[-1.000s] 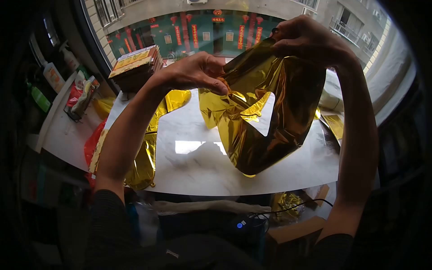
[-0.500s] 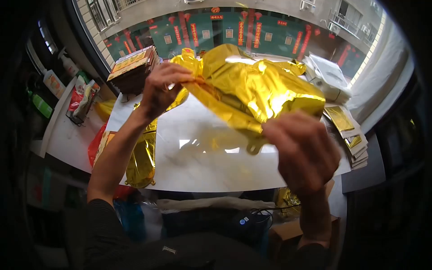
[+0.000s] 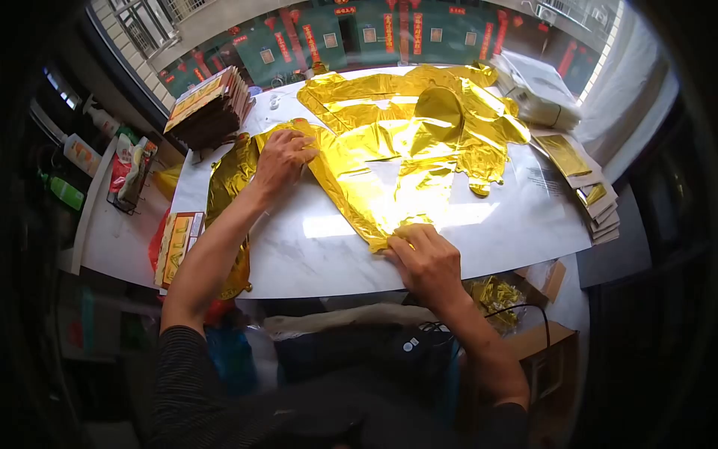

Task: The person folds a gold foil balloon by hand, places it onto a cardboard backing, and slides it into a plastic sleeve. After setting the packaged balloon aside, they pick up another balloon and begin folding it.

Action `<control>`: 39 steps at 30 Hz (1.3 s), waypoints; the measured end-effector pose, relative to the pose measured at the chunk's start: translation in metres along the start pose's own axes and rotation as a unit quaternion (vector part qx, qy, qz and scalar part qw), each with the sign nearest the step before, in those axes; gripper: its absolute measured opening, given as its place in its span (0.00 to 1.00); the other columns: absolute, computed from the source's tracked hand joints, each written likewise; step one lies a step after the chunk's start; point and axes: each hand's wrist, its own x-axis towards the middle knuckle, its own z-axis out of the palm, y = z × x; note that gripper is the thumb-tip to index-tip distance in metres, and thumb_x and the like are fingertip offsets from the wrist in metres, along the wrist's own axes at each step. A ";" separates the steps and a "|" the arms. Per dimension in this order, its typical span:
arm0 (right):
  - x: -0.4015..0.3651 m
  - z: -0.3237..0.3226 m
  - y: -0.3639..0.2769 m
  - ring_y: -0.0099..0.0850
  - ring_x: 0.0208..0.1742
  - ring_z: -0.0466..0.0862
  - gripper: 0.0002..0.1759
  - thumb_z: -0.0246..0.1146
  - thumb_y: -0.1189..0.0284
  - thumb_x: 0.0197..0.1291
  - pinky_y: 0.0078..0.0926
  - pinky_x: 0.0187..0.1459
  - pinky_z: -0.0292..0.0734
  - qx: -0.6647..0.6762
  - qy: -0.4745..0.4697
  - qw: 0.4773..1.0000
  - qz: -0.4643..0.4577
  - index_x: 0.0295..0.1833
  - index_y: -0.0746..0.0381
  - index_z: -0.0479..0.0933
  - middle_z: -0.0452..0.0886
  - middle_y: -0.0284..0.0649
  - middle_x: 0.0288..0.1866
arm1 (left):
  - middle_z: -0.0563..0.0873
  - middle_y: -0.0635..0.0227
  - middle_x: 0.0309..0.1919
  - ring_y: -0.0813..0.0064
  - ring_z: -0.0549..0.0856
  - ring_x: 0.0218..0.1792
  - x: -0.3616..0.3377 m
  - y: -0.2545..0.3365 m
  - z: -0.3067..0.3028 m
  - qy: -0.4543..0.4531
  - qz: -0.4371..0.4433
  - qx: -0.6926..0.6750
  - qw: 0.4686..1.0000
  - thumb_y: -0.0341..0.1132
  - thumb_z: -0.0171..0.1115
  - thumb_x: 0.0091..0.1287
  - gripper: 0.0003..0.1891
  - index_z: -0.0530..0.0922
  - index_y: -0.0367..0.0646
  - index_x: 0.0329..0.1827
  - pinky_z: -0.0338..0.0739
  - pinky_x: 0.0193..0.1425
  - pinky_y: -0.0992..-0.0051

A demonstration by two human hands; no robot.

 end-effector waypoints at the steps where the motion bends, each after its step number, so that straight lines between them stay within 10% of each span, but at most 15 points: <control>1: 0.002 -0.002 -0.001 0.41 0.50 0.88 0.14 0.77 0.71 0.56 0.37 0.48 0.85 0.025 -0.005 1.000 -0.008 0.47 0.60 0.85 0.87 0.39 0.47 | 0.90 0.63 0.59 0.60 0.85 0.61 -0.001 0.000 0.002 -0.002 0.000 0.001 1.000 0.30 0.64 0.64 0.16 0.90 0.50 0.53 0.75 0.70 0.57; 7: -0.004 -0.012 -0.011 0.50 0.67 0.81 0.28 0.79 0.60 0.55 0.46 0.66 0.79 0.041 -0.076 0.996 0.000 0.58 0.62 0.82 0.83 0.46 0.64 | 0.77 0.46 0.74 0.46 0.73 0.77 -0.014 0.068 -0.032 -0.030 -0.100 -0.106 0.989 0.19 0.56 0.62 0.30 0.80 0.39 0.71 0.62 0.84 0.50; 12: -0.003 -0.006 -0.018 0.53 0.73 0.77 0.31 0.77 0.59 0.57 0.50 0.72 0.74 0.034 -0.116 0.992 -0.032 0.63 0.62 0.81 0.80 0.49 0.70 | 0.70 0.43 0.77 0.42 0.68 0.79 -0.030 0.142 -0.063 -0.117 -0.041 -0.201 0.972 0.49 0.70 0.71 0.33 0.74 0.44 0.76 0.62 0.84 0.50; 15: -0.003 -0.004 -0.022 0.53 0.72 0.77 0.29 0.78 0.62 0.57 0.51 0.72 0.74 0.033 -0.128 0.991 -0.023 0.62 0.62 0.81 0.80 0.49 0.70 | 0.70 0.41 0.77 0.42 0.68 0.79 -0.044 0.143 -0.055 -0.163 -0.072 -0.221 0.959 0.50 0.68 0.73 0.31 0.75 0.44 0.75 0.61 0.84 0.47; 21: -0.001 -0.002 -0.032 0.55 0.72 0.78 0.26 0.77 0.72 0.57 0.50 0.72 0.74 0.040 -0.141 0.989 -0.007 0.61 0.63 0.82 0.81 0.50 0.69 | 0.70 0.41 0.77 0.43 0.68 0.80 -0.059 0.151 -0.053 -0.084 -0.097 -0.223 0.966 0.48 0.67 0.73 0.32 0.74 0.40 0.75 0.61 0.84 0.46; 26: 0.022 0.007 -0.059 0.55 0.71 0.79 0.27 0.76 0.80 0.55 0.50 0.70 0.76 0.073 -0.101 0.992 -0.024 0.63 0.66 0.81 0.81 0.51 0.68 | 0.83 0.47 0.65 0.49 0.84 0.66 -0.102 0.177 -0.115 0.112 -0.172 -0.330 0.922 0.24 0.71 0.64 0.21 0.82 0.38 0.62 0.80 0.70 0.55; 39: 0.083 0.127 -0.195 0.45 0.54 0.83 0.23 0.77 0.70 0.57 0.41 0.52 0.80 0.171 -0.135 0.948 -0.231 0.58 0.60 0.82 0.84 0.42 0.56 | 0.87 0.56 0.60 0.52 0.86 0.62 -0.264 0.144 -0.178 0.123 -0.397 -0.140 0.899 0.23 0.75 0.63 0.25 0.80 0.38 0.65 0.80 0.67 0.59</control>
